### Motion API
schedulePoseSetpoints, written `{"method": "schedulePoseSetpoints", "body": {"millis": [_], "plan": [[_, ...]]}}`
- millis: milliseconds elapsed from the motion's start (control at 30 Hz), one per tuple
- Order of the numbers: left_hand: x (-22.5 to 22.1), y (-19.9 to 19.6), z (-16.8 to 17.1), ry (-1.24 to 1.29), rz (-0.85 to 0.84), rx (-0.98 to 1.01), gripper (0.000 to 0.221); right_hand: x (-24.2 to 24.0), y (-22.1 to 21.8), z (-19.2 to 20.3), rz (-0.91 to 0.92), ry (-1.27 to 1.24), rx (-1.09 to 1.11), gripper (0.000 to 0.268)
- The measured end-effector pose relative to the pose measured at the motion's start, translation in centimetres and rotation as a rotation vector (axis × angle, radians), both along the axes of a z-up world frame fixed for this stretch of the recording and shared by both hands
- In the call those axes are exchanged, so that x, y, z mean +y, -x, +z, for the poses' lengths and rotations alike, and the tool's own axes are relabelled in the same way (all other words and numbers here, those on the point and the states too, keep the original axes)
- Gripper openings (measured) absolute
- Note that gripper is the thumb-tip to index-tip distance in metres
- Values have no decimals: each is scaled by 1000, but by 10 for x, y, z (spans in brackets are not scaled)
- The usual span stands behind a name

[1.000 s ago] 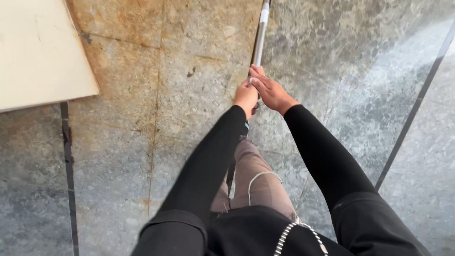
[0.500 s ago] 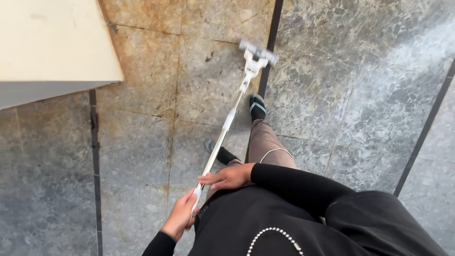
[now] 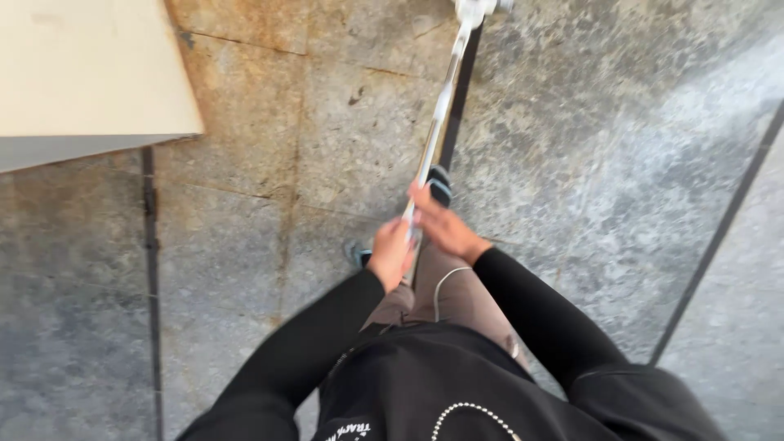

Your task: The recorder is mopping a tiled floor using a long-handled cleaning tool.

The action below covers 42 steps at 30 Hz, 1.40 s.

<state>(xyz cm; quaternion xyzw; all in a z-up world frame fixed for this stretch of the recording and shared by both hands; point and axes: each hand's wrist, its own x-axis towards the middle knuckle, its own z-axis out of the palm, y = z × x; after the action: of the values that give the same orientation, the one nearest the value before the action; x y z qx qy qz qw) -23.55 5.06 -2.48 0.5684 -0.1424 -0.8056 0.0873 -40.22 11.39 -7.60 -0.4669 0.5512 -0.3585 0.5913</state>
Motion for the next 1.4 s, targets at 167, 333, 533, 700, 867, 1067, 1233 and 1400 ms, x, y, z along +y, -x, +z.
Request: {"method": "schedulePoseSetpoints", "body": {"millis": [167, 333, 533, 700, 867, 1067, 1233, 1400], "plan": [[-70, 182, -84, 144, 98, 7, 20, -80, 125, -27, -296, -13, 39, 60], [-143, 234, -25, 2, 74, -66, 15, -136, 178, 3, -281, -22, 1, 59], [-83, 53, -81, 56, -7, -118, 30, -137, 68, 40, 466, -441, 405, 68], [5, -149, -3, -19, -130, -222, 36, -76, -66, 49, 620, -124, 12, 73], [79, -287, 87, -139, -142, -440, 39, -14, -205, 27, 780, 65, -341, 62], [113, -386, 96, -239, -20, -457, 37, -22, -270, 70, 1074, -82, -627, 60], [18, -314, 109, -187, -32, -318, 39, -41, -239, 64, 762, -118, -501, 59], [-77, -185, 30, -115, 65, -83, 29, -99, -143, 26, 305, -113, -232, 59]]}}
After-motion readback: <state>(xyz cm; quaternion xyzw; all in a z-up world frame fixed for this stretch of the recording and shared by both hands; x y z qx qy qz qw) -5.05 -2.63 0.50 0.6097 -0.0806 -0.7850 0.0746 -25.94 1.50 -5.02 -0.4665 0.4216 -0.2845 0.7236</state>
